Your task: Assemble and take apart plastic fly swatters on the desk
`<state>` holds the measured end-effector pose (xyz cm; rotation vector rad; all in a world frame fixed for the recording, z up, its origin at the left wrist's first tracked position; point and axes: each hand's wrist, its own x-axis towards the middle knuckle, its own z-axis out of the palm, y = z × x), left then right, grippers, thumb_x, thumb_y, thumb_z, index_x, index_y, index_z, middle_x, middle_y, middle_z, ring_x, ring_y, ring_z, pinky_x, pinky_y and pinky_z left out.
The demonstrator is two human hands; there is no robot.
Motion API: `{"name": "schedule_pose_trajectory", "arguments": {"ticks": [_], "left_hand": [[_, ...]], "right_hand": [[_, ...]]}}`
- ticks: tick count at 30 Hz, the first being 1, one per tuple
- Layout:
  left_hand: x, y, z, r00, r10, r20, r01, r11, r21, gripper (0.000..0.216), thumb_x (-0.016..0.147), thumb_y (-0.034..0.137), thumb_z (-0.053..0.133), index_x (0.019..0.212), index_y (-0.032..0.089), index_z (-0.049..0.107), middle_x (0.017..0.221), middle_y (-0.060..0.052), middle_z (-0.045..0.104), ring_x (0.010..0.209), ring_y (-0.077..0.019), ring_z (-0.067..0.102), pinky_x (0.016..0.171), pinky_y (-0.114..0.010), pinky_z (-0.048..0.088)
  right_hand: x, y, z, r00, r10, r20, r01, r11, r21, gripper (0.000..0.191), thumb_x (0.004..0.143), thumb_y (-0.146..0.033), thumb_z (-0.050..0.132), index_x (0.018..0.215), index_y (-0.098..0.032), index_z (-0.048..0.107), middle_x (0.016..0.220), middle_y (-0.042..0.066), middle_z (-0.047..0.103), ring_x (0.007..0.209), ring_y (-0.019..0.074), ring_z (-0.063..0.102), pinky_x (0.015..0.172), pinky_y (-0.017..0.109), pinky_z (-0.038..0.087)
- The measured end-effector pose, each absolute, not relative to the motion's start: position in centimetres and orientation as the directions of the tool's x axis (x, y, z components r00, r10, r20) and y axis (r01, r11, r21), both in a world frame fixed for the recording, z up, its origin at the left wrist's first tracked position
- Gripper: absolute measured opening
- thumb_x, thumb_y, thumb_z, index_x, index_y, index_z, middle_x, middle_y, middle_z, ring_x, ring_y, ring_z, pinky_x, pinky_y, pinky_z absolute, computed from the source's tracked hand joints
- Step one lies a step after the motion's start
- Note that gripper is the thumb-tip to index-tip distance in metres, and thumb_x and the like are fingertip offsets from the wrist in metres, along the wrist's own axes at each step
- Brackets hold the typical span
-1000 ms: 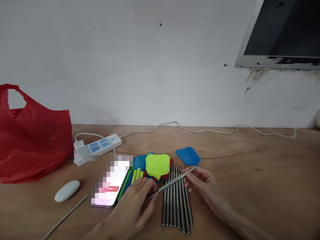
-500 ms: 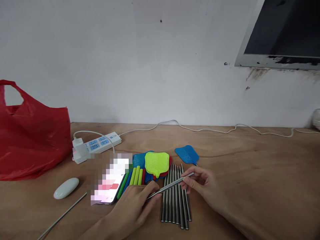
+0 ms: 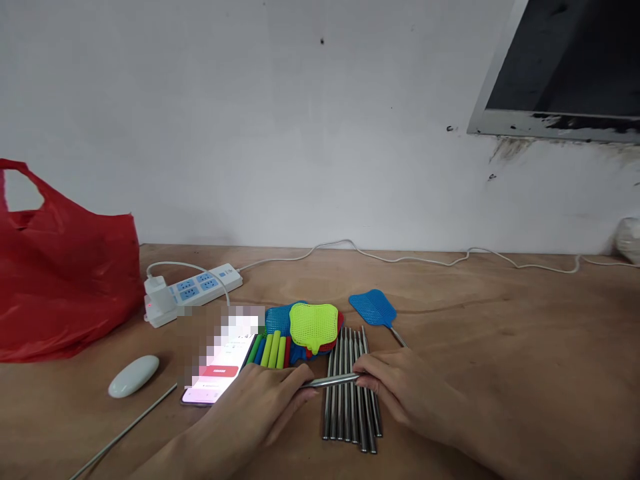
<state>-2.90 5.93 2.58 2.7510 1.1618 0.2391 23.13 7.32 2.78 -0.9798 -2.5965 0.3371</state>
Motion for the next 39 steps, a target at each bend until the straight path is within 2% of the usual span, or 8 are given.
{"name": "schedule_pose_trajectory", "arguments": {"ticks": [3, 6, 11, 14, 17, 26, 31, 39], "left_hand": [[-3.3, 5.7, 2.3, 0.674, 0.734, 0.078, 0.721, -0.677, 0.147, 0.049, 0.108, 0.041, 0.012, 0.089, 0.023, 0.054, 0.067, -0.002, 0.068, 0.051, -0.0226, 0.062, 0.045, -0.029, 0.025], [-4.2, 5.5, 2.1, 0.65, 0.751, 0.119, 0.732, -0.66, 0.169, 0.052, 0.108, 0.043, 0.011, 0.087, 0.024, 0.056, 0.063, -0.001, 0.065, 0.049, -0.0211, 0.06, 0.046, -0.028, 0.027], [-5.2, 5.0, 2.4, 0.664, 0.735, 0.137, 0.718, -0.678, 0.158, 0.056, 0.107, 0.044, 0.009, 0.086, 0.024, 0.057, 0.063, 0.0, 0.067, 0.046, -0.0189, 0.059, 0.045, -0.027, 0.028], [-5.2, 4.6, 3.4, 0.669, 0.734, 0.119, 0.724, -0.68, 0.119, 0.059, 0.107, 0.044, 0.008, 0.088, 0.024, 0.061, 0.068, -0.001, 0.071, 0.055, -0.0214, 0.066, 0.048, -0.027, 0.034], [-5.2, 4.3, 4.3, 0.663, 0.735, 0.144, 0.723, -0.678, 0.131, 0.061, 0.107, 0.045, 0.008, 0.085, 0.024, 0.062, 0.068, 0.0, 0.072, 0.054, -0.021, 0.066, 0.048, -0.027, 0.036], [-6.3, 4.1, 3.5, 0.63, 0.768, 0.113, 0.734, -0.637, 0.235, 0.034, 0.104, 0.034, 0.033, 0.087, 0.025, 0.061, 0.069, 0.002, 0.071, 0.053, -0.0191, 0.064, 0.047, -0.025, 0.034], [-6.5, 4.1, 3.4, 0.627, 0.774, 0.086, 0.742, -0.627, 0.237, 0.032, 0.103, 0.034, 0.033, 0.088, 0.025, 0.059, 0.069, 0.001, 0.07, 0.054, -0.0195, 0.063, 0.049, -0.025, 0.033], [-6.7, 4.6, 1.1, 0.632, 0.766, 0.12, 0.727, -0.639, 0.252, 0.04, 0.107, 0.041, 0.022, 0.091, 0.025, 0.055, 0.065, 0.001, 0.062, 0.051, -0.0194, 0.056, 0.047, -0.026, 0.025]], "right_hand": [[24.0, 7.4, 2.5, -0.73, 0.611, 0.308, 0.563, 0.792, -0.237, 0.026, 0.095, -0.01, 0.04, 0.081, -0.019, 0.06, 0.071, 0.006, 0.065, 0.063, 0.0204, 0.058, 0.056, 0.03, 0.034], [25.7, 7.7, 2.3, -0.693, 0.591, 0.413, 0.546, 0.804, -0.236, 0.027, 0.089, -0.004, 0.039, 0.084, -0.02, 0.06, 0.072, 0.006, 0.064, 0.066, 0.0206, 0.058, 0.058, 0.031, 0.037], [27.1, 7.2, 2.7, -0.691, 0.599, 0.404, 0.535, 0.8, -0.271, 0.028, 0.087, -0.001, 0.038, 0.086, -0.021, 0.059, 0.076, 0.005, 0.066, 0.065, 0.0184, 0.059, 0.057, 0.029, 0.042], [27.3, 6.7, 2.4, -0.681, 0.621, 0.388, 0.554, 0.783, -0.282, 0.026, 0.092, -0.004, 0.038, 0.09, -0.019, 0.059, 0.079, 0.005, 0.066, 0.068, 0.0182, 0.06, 0.061, 0.029, 0.044], [27.7, 6.2, 1.8, -0.658, 0.677, 0.328, 0.599, 0.736, -0.317, 0.023, 0.098, -0.01, 0.04, 0.094, -0.019, 0.06, 0.083, 0.003, 0.068, 0.069, 0.0167, 0.061, 0.064, 0.028, 0.045], [28.6, 5.6, 2.0, -0.596, 0.783, 0.175, 0.674, 0.607, -0.421, 0.022, 0.103, -0.024, 0.039, 0.102, -0.023, 0.061, 0.083, 0.0, 0.067, 0.069, 0.0152, 0.061, 0.063, 0.027, 0.044], [29.0, 5.6, 1.7, -0.586, 0.777, 0.232, 0.675, 0.626, -0.391, 0.023, 0.102, -0.023, 0.039, 0.093, -0.022, 0.06, 0.083, 0.001, 0.065, 0.068, 0.0158, 0.06, 0.062, 0.027, 0.045], [29.2, 6.5, 1.0, -0.629, 0.685, 0.368, 0.611, 0.728, -0.31, 0.027, 0.096, -0.008, 0.037, 0.098, -0.02, 0.061, 0.086, 0.005, 0.067, 0.074, 0.0177, 0.063, 0.065, 0.029, 0.047]]}}
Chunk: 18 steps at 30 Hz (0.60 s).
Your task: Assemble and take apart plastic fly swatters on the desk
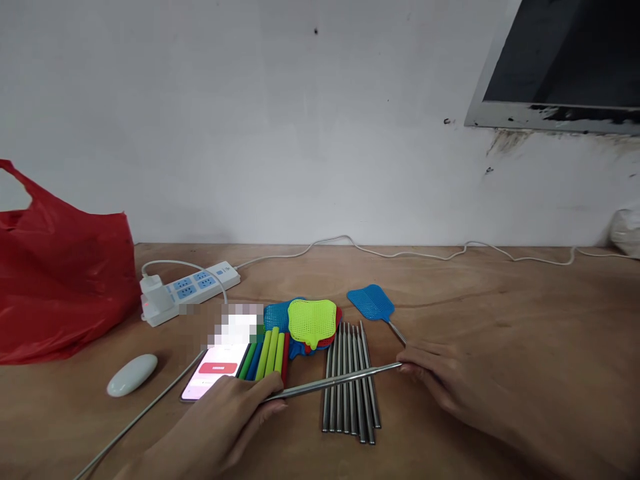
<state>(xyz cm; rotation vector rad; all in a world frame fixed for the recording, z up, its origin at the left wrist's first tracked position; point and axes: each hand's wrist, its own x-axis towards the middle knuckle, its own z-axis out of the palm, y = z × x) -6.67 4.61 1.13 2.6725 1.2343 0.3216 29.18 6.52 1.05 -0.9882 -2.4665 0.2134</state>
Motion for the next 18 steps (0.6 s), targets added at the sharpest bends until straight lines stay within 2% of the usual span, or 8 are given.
{"name": "schedule_pose_trajectory", "arguments": {"ticks": [5, 9, 14, 18], "left_hand": [[-4.7, 4.8, 0.5, 0.683, 0.722, 0.11, 0.675, -0.682, 0.283, 0.039, 0.108, 0.041, 0.017, 0.09, 0.025, 0.048, 0.067, 0.0, 0.063, 0.053, -0.0203, 0.057, 0.049, -0.029, 0.022], [-3.6, 4.6, -0.1, 0.677, 0.728, 0.106, 0.684, -0.676, 0.273, 0.038, 0.108, 0.04, 0.015, 0.09, 0.025, 0.046, 0.066, 0.0, 0.063, 0.054, -0.0216, 0.058, 0.049, -0.03, 0.022], [-3.1, 4.4, 0.5, 0.647, 0.762, 0.039, 0.705, -0.617, 0.351, 0.035, 0.107, 0.039, 0.021, 0.092, 0.024, 0.048, 0.073, -0.001, 0.065, 0.059, -0.0216, 0.06, 0.051, -0.03, 0.026], [-2.2, 3.9, 1.9, 0.621, 0.783, 0.044, 0.683, -0.568, 0.46, 0.032, 0.107, 0.037, 0.027, 0.091, 0.023, 0.051, 0.078, 0.0, 0.066, 0.066, -0.0188, 0.062, 0.055, -0.027, 0.032]], "right_hand": [[25.8, 5.7, 1.8, -0.68, 0.63, 0.375, 0.568, 0.776, -0.274, 0.028, 0.093, -0.005, 0.037, 0.087, -0.017, 0.062, 0.074, 0.005, 0.064, 0.065, 0.0171, 0.059, 0.059, 0.027, 0.044], [23.7, 5.4, 1.6, -0.664, 0.661, 0.349, 0.563, 0.749, -0.348, 0.029, 0.094, -0.007, 0.036, 0.084, -0.016, 0.061, 0.073, 0.005, 0.062, 0.064, 0.0168, 0.058, 0.057, 0.027, 0.04], [23.8, 5.9, 0.9, -0.587, 0.746, 0.316, 0.522, 0.646, -0.557, 0.026, 0.1, -0.022, 0.042, 0.083, -0.018, 0.062, 0.071, 0.002, 0.059, 0.064, 0.0152, 0.055, 0.057, 0.027, 0.038], [24.2, 6.7, 0.3, -0.42, 0.875, 0.243, 0.353, 0.404, -0.844, 0.029, 0.097, -0.041, 0.053, 0.081, -0.02, 0.064, 0.069, 0.0, 0.06, 0.061, 0.0136, 0.053, 0.055, 0.025, 0.041]]}}
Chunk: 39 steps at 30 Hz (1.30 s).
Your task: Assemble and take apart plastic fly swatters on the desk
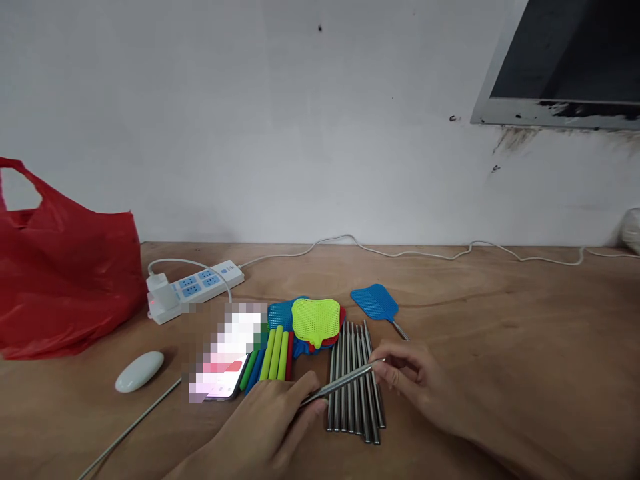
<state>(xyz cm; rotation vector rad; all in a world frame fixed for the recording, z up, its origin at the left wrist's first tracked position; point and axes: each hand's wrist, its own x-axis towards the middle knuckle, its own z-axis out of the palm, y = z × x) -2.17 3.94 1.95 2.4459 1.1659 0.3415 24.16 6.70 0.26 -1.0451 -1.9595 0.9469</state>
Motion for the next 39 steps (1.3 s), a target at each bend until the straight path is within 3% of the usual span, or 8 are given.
{"name": "schedule_pose_trajectory", "arguments": {"ticks": [3, 6, 11, 14, 17, 26, 33, 39], "left_hand": [[-1.6, 3.7, 2.6, 0.627, 0.777, 0.059, 0.649, -0.563, 0.512, 0.033, 0.105, 0.038, 0.032, 0.083, 0.023, 0.052, 0.073, 0.001, 0.063, 0.063, -0.0171, 0.059, 0.054, -0.026, 0.033], [-1.6, 3.9, 2.7, 0.626, 0.771, 0.116, 0.619, -0.582, 0.528, 0.038, 0.105, 0.038, 0.03, 0.079, 0.022, 0.054, 0.07, 0.0, 0.061, 0.062, -0.0174, 0.058, 0.056, -0.027, 0.035], [-1.5, 4.7, 2.5, 0.624, 0.767, 0.153, 0.622, -0.605, 0.497, 0.032, 0.104, 0.032, 0.035, 0.087, 0.021, 0.06, 0.08, -0.002, 0.065, 0.074, -0.0193, 0.061, 0.067, -0.028, 0.042], [-1.1, 5.1, 2.4, 0.62, 0.77, 0.148, 0.65, -0.61, 0.453, 0.026, 0.102, 0.026, 0.04, 0.088, 0.021, 0.061, 0.084, -0.003, 0.066, 0.079, -0.0205, 0.062, 0.073, -0.03, 0.044], [-0.7, 5.4, 1.9, 0.637, 0.756, 0.152, 0.663, -0.637, 0.393, 0.025, 0.101, 0.022, 0.04, 0.088, 0.019, 0.062, 0.086, -0.005, 0.066, 0.081, -0.0215, 0.062, 0.077, -0.033, 0.045], [-0.9, 5.5, 0.0, 0.666, 0.719, 0.199, 0.636, -0.687, 0.351, 0.023, 0.098, 0.016, 0.042, 0.087, 0.018, 0.062, 0.091, -0.006, 0.066, 0.086, -0.023, 0.059, 0.08, -0.036, 0.046], [-1.1, 5.4, -0.4, 0.679, 0.687, 0.259, 0.573, -0.717, 0.397, 0.021, 0.097, 0.013, 0.043, 0.097, 0.019, 0.063, 0.098, -0.006, 0.067, 0.091, -0.0225, 0.061, 0.085, -0.036, 0.048], [-1.1, 5.2, -0.6, 0.666, 0.686, 0.292, 0.54, -0.714, 0.446, 0.018, 0.096, 0.014, 0.044, 0.091, 0.02, 0.06, 0.095, -0.005, 0.068, 0.088, -0.0216, 0.062, 0.082, -0.034, 0.049]], "right_hand": [[24.4, 7.5, -0.2, -0.281, 0.946, 0.163, 0.08, 0.193, -0.978, 0.034, 0.092, -0.05, 0.057, 0.079, -0.02, 0.064, 0.068, 0.0, 0.061, 0.056, 0.0124, 0.053, 0.048, 0.022, 0.044], [24.6, 8.3, 0.0, -0.106, 0.986, 0.127, -0.156, 0.11, -0.982, 0.034, 0.087, -0.053, 0.063, 0.08, -0.02, 0.063, 0.076, 0.003, 0.066, 0.057, 0.0139, 0.057, 0.042, 0.021, 0.046], [25.1, 9.6, 1.1, 0.105, 0.991, 0.076, -0.284, 0.104, -0.953, 0.038, 0.075, -0.054, 0.074, 0.075, -0.021, 0.056, 0.07, 0.002, 0.069, 0.05, 0.0115, 0.056, 0.039, 0.019, 0.045], [25.2, 10.9, 1.0, 0.104, 0.994, 0.017, -0.173, 0.035, -0.984, 0.04, 0.075, -0.058, 0.071, 0.078, -0.022, 0.052, 0.056, -0.004, 0.061, 0.038, 0.0087, 0.047, 0.031, 0.016, 0.035], [25.1, 12.2, 0.1, 0.025, 1.0, -0.007, 0.13, -0.01, -0.991, 0.04, 0.079, -0.061, 0.061, 0.088, -0.023, 0.052, 0.048, -0.008, 0.056, 0.03, 0.0091, 0.039, 0.026, 0.017, 0.025], [24.3, 12.1, -3.8, -0.093, 0.99, 0.107, 0.539, 0.141, -0.831, 0.038, 0.089, -0.041, 0.052, 0.122, -0.023, 0.045, 0.06, -0.011, 0.046, 0.032, 0.0087, 0.044, 0.029, 0.018, 0.028], [24.6, 11.4, -4.4, -0.209, 0.937, 0.28, 0.638, 0.347, -0.687, 0.024, 0.091, -0.027, 0.051, 0.114, -0.022, 0.054, 0.064, -0.006, 0.053, 0.047, 0.0121, 0.052, 0.044, 0.023, 0.038], [24.6, 10.9, -3.7, -0.28, 0.914, 0.294, 0.662, 0.406, -0.63, 0.017, 0.089, -0.021, 0.051, 0.104, -0.022, 0.059, 0.067, -0.003, 0.058, 0.054, 0.0145, 0.055, 0.051, 0.025, 0.041]]}}
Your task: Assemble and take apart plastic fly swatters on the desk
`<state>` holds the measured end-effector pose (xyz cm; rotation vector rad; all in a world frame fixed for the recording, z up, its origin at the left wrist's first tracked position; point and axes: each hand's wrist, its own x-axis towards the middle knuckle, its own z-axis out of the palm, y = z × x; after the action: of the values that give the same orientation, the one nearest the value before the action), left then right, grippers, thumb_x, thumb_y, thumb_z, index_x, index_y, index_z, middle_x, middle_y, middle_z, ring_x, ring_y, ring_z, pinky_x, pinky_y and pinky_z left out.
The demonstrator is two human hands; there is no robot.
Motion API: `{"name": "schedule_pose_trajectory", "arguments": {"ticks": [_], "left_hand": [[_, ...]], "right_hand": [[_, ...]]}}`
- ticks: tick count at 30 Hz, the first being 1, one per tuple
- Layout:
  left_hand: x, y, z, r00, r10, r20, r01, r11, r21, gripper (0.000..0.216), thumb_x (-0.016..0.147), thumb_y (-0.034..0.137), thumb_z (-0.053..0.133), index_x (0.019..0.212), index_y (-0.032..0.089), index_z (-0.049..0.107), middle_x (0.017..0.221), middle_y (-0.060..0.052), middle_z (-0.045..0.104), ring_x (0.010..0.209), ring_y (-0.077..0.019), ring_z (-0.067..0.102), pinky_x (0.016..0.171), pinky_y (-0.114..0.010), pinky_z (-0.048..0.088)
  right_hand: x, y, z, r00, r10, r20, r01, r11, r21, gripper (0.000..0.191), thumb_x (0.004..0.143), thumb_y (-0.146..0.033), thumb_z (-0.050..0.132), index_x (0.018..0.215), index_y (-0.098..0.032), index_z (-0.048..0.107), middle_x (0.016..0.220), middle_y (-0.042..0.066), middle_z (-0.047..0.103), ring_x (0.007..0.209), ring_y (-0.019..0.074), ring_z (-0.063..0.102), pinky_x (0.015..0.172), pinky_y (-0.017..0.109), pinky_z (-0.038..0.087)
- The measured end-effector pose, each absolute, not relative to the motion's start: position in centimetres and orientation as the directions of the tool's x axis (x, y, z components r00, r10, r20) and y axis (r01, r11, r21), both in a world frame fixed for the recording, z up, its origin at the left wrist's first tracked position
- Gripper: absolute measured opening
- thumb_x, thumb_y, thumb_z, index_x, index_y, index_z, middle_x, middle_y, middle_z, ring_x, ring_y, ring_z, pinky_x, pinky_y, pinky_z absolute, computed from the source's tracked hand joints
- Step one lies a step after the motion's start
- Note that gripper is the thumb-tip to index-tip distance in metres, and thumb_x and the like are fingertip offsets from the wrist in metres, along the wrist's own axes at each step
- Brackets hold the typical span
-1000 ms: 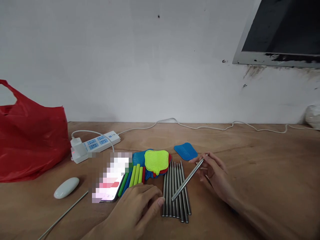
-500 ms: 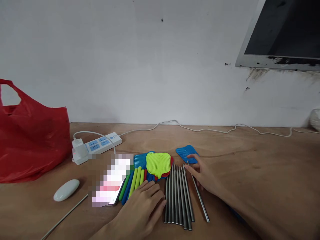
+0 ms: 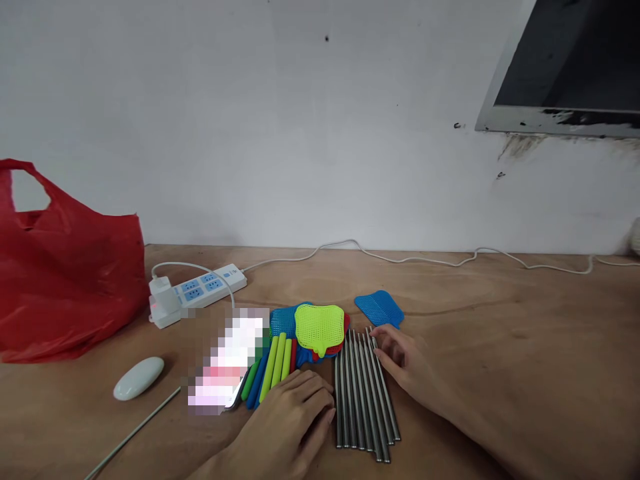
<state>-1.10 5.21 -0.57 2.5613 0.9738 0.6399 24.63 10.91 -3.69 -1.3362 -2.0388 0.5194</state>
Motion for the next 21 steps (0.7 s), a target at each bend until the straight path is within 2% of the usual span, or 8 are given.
{"name": "schedule_pose_trajectory", "arguments": {"ticks": [6, 11, 16, 21], "left_hand": [[-1.1, 5.2, -0.4, 0.669, 0.689, 0.277, 0.532, -0.705, 0.468, 0.015, 0.094, 0.013, 0.046, 0.092, 0.02, 0.06, 0.099, -0.005, 0.068, 0.09, -0.0216, 0.063, 0.082, -0.034, 0.049], [-1.1, 5.2, -0.4, 0.664, 0.692, 0.285, 0.54, -0.707, 0.457, 0.015, 0.093, 0.014, 0.047, 0.092, 0.021, 0.06, 0.097, -0.005, 0.068, 0.09, -0.0215, 0.063, 0.082, -0.034, 0.049], [-1.2, 5.2, -0.6, 0.668, 0.696, 0.263, 0.547, -0.699, 0.462, 0.015, 0.095, 0.013, 0.047, 0.093, 0.021, 0.06, 0.098, -0.004, 0.067, 0.09, -0.021, 0.062, 0.084, -0.035, 0.048], [-1.2, 5.2, -0.3, 0.665, 0.7, 0.261, 0.544, -0.693, 0.473, 0.016, 0.095, 0.014, 0.046, 0.093, 0.02, 0.06, 0.098, -0.004, 0.067, 0.091, -0.0211, 0.062, 0.083, -0.035, 0.048]], "right_hand": [[24.4, 10.7, -3.1, -0.301, 0.905, 0.301, 0.69, 0.424, -0.587, 0.012, 0.089, -0.02, 0.05, 0.096, -0.021, 0.06, 0.067, -0.002, 0.06, 0.058, 0.0158, 0.056, 0.055, 0.027, 0.042], [24.9, 10.9, -2.5, -0.28, 0.903, 0.327, 0.777, 0.413, -0.475, 0.013, 0.092, -0.024, 0.049, 0.096, -0.022, 0.061, 0.072, -0.001, 0.066, 0.058, 0.0162, 0.058, 0.058, 0.028, 0.04], [26.3, 11.2, -1.5, -0.069, 0.939, 0.337, 0.974, 0.136, -0.179, 0.013, 0.09, -0.027, 0.051, 0.08, -0.023, 0.058, 0.067, 0.002, 0.067, 0.059, 0.0216, 0.062, 0.052, 0.029, 0.026], [26.8, 11.0, -0.7, 0.032, 0.97, 0.242, 0.998, -0.019, -0.056, 0.01, 0.089, -0.028, 0.052, 0.085, -0.022, 0.059, 0.076, 0.007, 0.071, 0.065, 0.0267, 0.067, 0.051, 0.03, 0.021]]}}
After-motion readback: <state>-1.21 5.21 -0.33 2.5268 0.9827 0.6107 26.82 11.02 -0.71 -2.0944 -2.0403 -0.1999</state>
